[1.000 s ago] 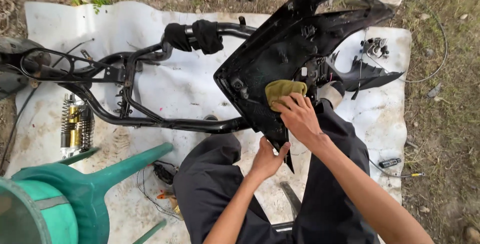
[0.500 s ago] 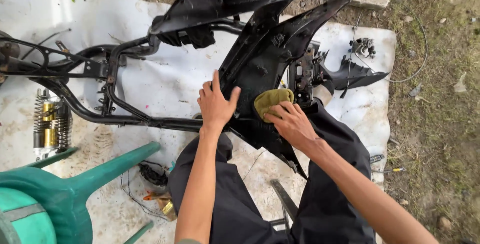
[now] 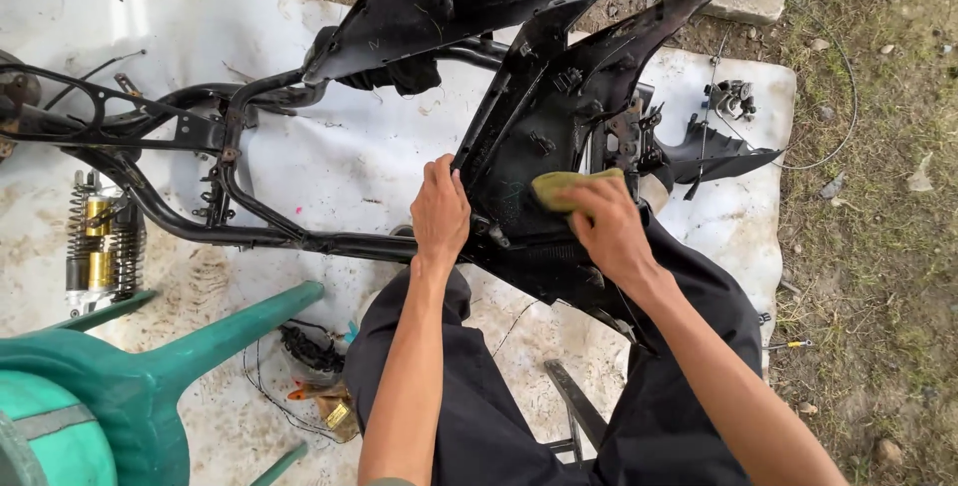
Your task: The person sprays a cleaning solution onto a black motorcycle fender and wipes it with a cloth. They then dip the cloth into a bucket of water, wring it out, and continue wiping the fender and other parts of the motorcycle frame.
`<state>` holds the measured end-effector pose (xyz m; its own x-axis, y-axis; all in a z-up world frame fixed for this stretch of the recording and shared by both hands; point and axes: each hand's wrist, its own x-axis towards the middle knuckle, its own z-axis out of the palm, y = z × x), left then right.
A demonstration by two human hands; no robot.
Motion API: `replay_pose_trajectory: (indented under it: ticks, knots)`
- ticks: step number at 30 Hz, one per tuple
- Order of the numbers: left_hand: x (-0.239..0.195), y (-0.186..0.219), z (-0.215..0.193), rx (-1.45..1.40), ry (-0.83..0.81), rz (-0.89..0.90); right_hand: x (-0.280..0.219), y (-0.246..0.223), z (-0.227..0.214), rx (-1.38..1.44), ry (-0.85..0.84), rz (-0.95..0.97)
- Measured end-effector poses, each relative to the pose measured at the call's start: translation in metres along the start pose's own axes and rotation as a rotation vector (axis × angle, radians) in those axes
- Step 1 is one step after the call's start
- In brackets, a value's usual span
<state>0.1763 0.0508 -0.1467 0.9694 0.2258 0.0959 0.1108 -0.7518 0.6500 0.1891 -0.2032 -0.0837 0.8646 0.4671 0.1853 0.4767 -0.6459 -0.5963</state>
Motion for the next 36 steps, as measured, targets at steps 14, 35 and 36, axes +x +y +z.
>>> replay_pose_trajectory:
  ticks: [14, 35, 36]
  knots:
    - [-0.011, 0.012, 0.013, 0.020, 0.019, 0.103, -0.014, -0.035, 0.042, -0.498, -0.264, 0.053]
    - [-0.018, 0.021, 0.024, 0.006, 0.142, 0.143, -0.042, -0.023, 0.024, -0.631, -0.397, -0.052]
    - [-0.019, 0.021, 0.024, 0.014, 0.136, 0.148, -0.051, -0.028, 0.021, -0.584, -0.413, -0.065]
